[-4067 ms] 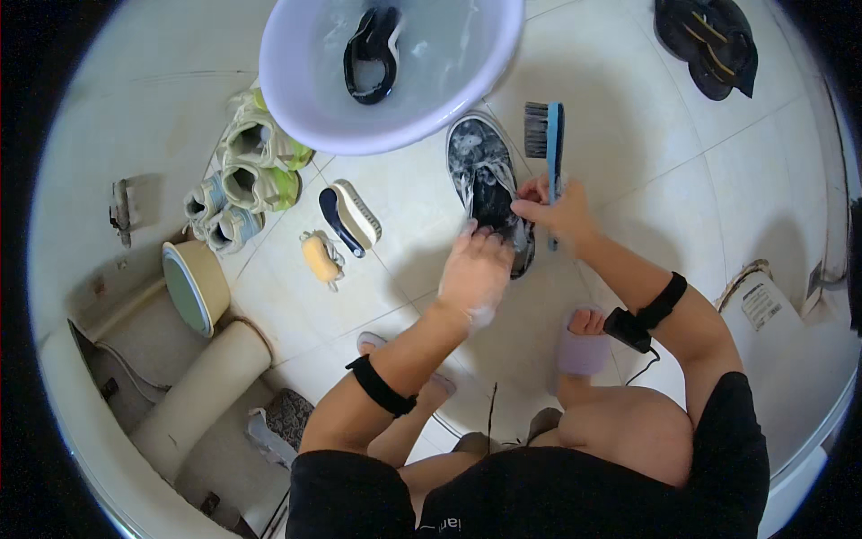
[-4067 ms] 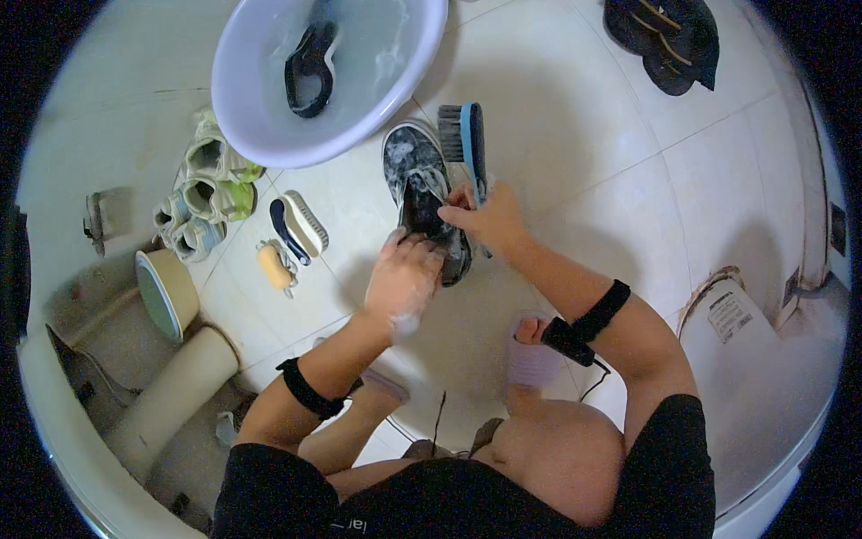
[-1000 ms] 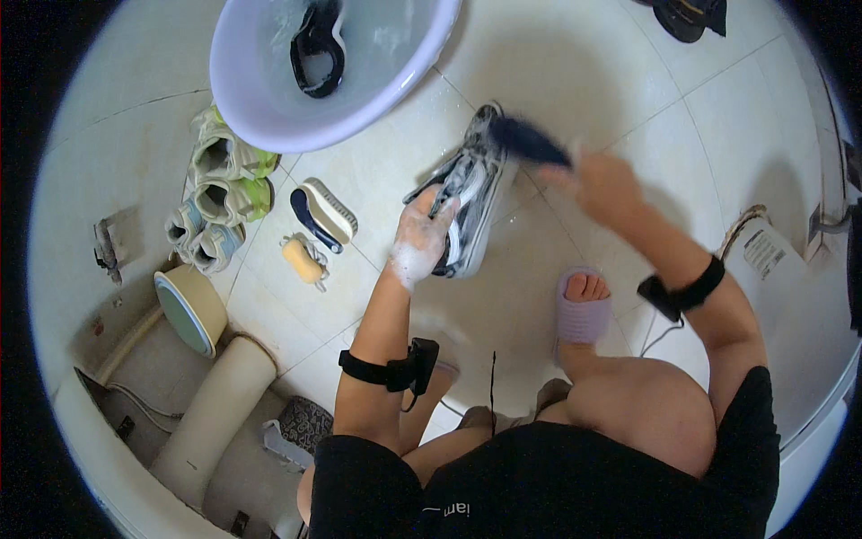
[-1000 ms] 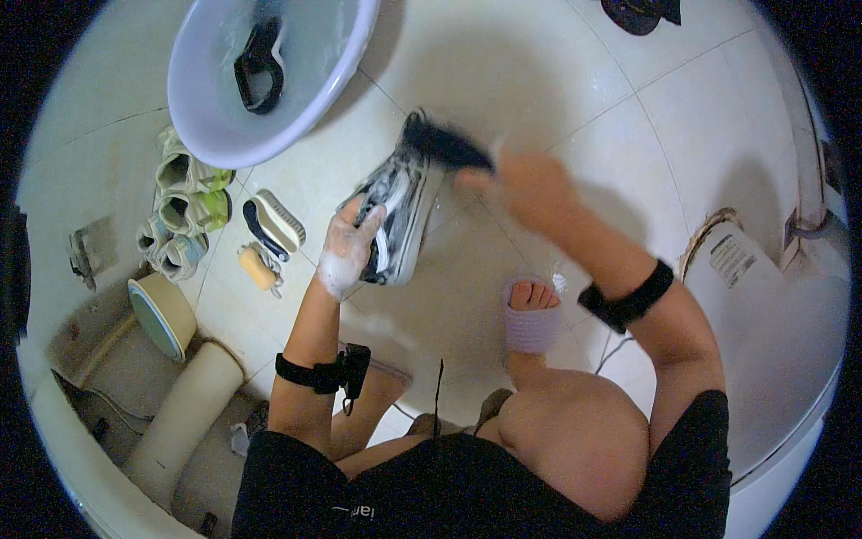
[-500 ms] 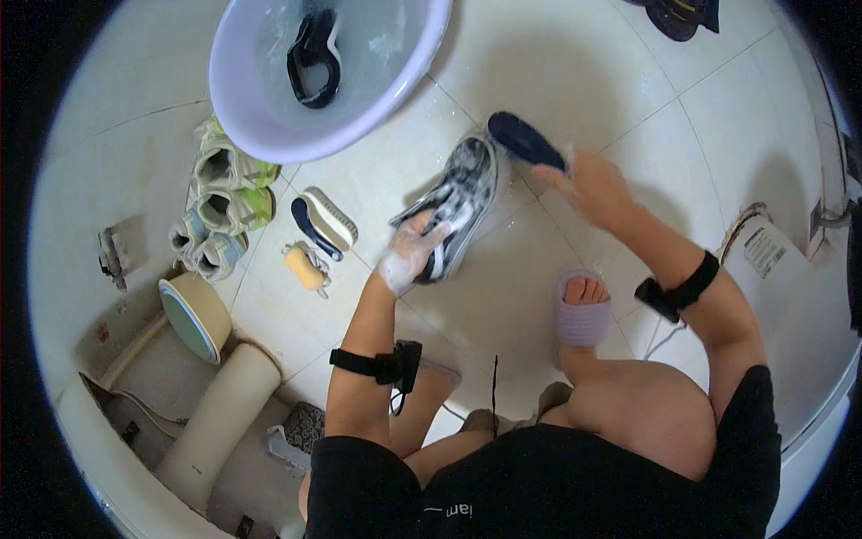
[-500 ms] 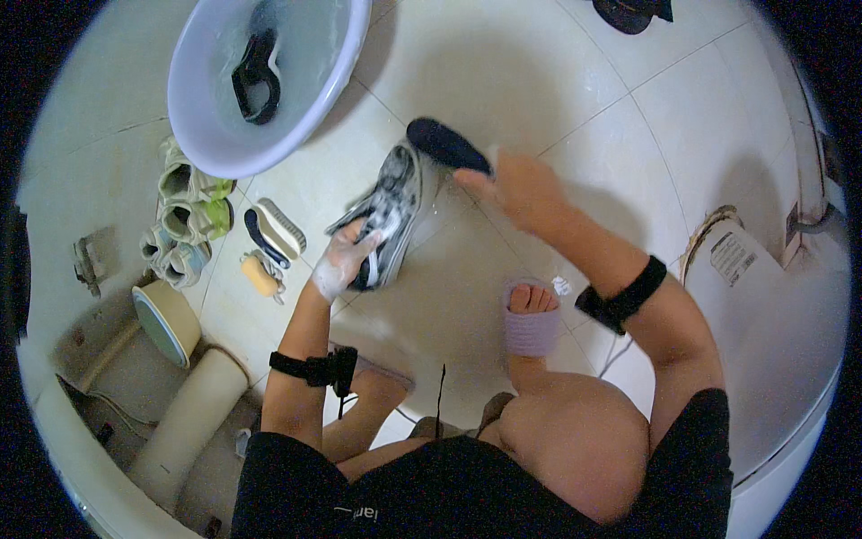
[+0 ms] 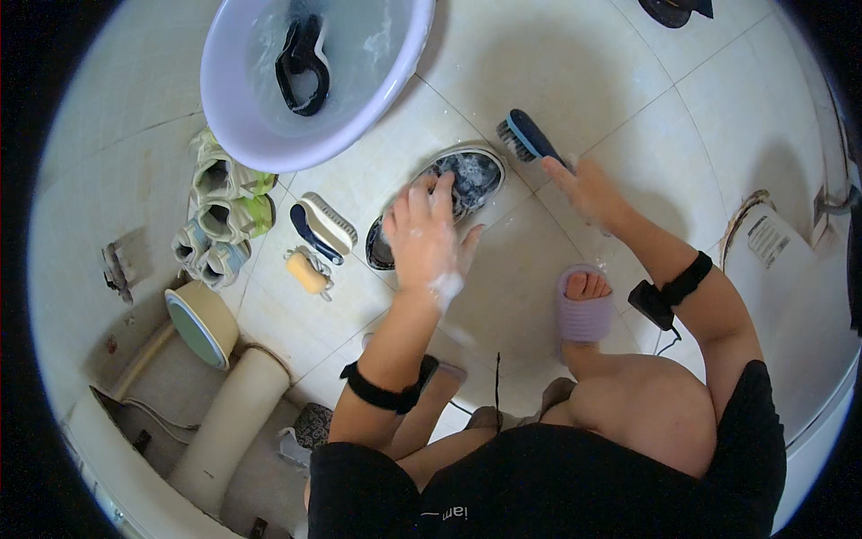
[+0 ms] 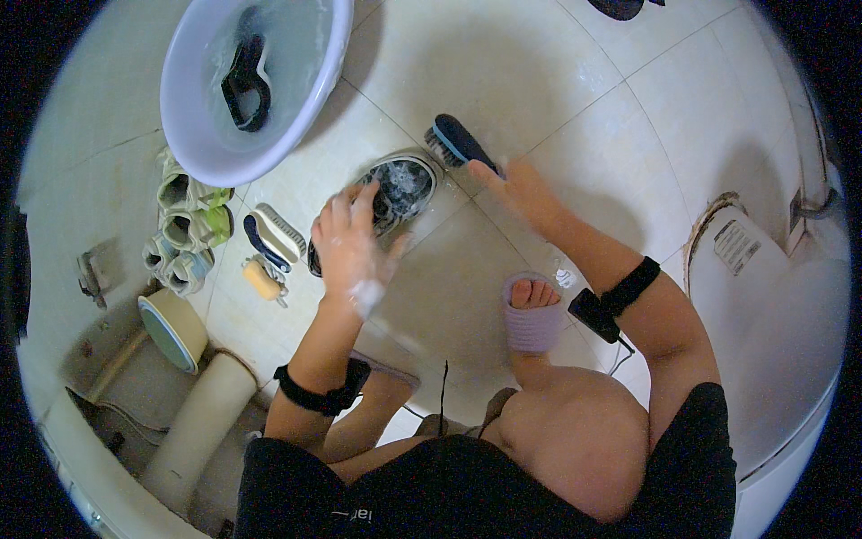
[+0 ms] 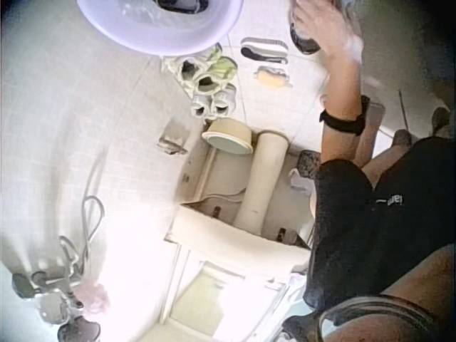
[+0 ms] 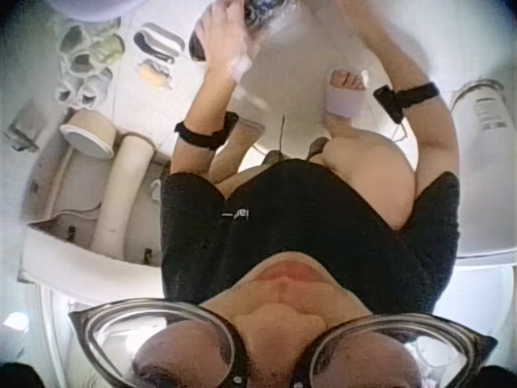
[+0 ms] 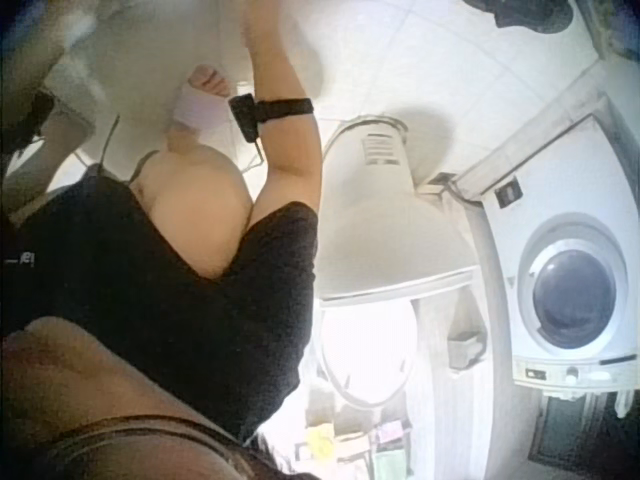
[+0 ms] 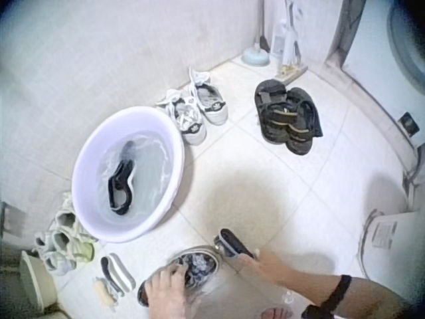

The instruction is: The person scrubs a black sneaker with a brush and sponge, applying soap and rinsing it in a basin. They switch between brushes and a sponge, cleaning the upper, sides, and sole before placing the shoe in the water.

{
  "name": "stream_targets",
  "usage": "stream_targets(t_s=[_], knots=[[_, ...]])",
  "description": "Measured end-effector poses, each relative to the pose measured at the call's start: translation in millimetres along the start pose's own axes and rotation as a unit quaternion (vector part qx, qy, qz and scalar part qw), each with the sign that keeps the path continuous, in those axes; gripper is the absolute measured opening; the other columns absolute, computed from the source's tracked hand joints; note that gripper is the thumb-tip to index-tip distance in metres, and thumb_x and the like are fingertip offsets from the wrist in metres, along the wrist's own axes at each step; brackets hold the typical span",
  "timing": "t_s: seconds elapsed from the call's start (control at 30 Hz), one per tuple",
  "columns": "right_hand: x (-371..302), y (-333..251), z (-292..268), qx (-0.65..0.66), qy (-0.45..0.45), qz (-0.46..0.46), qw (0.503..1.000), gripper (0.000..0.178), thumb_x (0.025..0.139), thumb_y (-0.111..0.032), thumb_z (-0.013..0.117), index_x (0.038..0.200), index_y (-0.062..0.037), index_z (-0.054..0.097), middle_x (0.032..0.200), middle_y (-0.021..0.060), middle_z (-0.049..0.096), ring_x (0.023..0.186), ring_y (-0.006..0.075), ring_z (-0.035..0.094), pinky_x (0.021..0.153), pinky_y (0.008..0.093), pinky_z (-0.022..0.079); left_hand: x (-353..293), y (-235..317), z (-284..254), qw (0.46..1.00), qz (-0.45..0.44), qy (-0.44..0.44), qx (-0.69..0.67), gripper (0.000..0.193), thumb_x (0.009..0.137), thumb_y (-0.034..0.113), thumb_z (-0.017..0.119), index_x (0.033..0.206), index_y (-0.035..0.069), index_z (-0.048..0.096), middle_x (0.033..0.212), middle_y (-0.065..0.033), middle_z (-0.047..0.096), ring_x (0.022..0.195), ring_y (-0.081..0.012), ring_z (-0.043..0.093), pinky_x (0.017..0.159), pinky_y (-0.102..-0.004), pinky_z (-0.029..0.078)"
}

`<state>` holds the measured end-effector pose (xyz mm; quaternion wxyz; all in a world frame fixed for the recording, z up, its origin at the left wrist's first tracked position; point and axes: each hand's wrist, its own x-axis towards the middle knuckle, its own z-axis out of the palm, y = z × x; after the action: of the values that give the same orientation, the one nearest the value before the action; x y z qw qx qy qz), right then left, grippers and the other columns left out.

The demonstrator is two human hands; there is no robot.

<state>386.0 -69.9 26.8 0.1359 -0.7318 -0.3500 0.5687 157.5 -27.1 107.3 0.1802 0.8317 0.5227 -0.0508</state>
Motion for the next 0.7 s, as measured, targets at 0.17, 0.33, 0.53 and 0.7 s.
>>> stream_targets(t_s=[0.17, 0.33, 0.53, 0.7], knots=[[-9, 0, 20, -0.017, -0.031, -0.002, 0.999, 0.073, 0.084, -0.066, 0.043, 0.077, 0.0048, 0.056, 0.056, 0.0161, 0.051, 0.055, 0.0263, 0.055, 0.055, 0.0432, 0.043, 32, 7, 35, 0.986, -0.077, -0.101, 0.109, 0.104, 0.063, 0.029, 0.079, 0.143, 0.011, 0.015, 0.138, -0.0135, 0.029, 0.124, -0.0352, 0.033, 0.102, -0.0471, 0.028], [-4, -2, 27, 0.029, -0.013, -0.104, 0.994, 0.075, 0.085, -0.067, 0.04, 0.074, 0.0047, 0.057, 0.057, 0.0181, 0.054, 0.058, 0.0283, 0.056, 0.057, 0.0446, 0.043, 34, -1, 49, 0.988, -0.077, -0.108, 0.077, 0.104, 0.061, 0.022, 0.08, 0.143, 0.014, 0.017, 0.137, -0.0152, 0.031, 0.124, -0.0366, 0.032, 0.102, -0.0466, 0.028], [-2, -4, 23, -0.069, 0.021, 0.031, 0.997, 0.076, 0.084, -0.067, 0.041, 0.07, 0.0067, 0.058, 0.06, 0.0237, 0.056, 0.06, 0.0325, 0.059, 0.061, 0.0477, 0.043, 37, -5, 53, 0.994, -0.074, -0.071, 0.049, 0.101, 0.06, 0.016, 0.079, 0.142, 0.016, 0.021, 0.136, -0.0152, 0.032, 0.123, -0.0373, 0.033, 0.102, -0.0474, 0.029], [-3, -9, 20, -0.078, 0.004, -0.047, 0.996, 0.079, 0.083, -0.067, 0.041, 0.071, 0.0082, 0.059, 0.064, 0.0273, 0.057, 0.062, 0.0361, 0.061, 0.061, 0.0475, 0.044, 37, -6, 55, 0.994, -0.073, -0.062, 0.057, 0.095, 0.06, 0.017, 0.079, 0.14, 0.016, 0.026, 0.134, -0.0149, 0.034, 0.122, -0.0364, 0.034, 0.1, -0.0474, 0.03]])
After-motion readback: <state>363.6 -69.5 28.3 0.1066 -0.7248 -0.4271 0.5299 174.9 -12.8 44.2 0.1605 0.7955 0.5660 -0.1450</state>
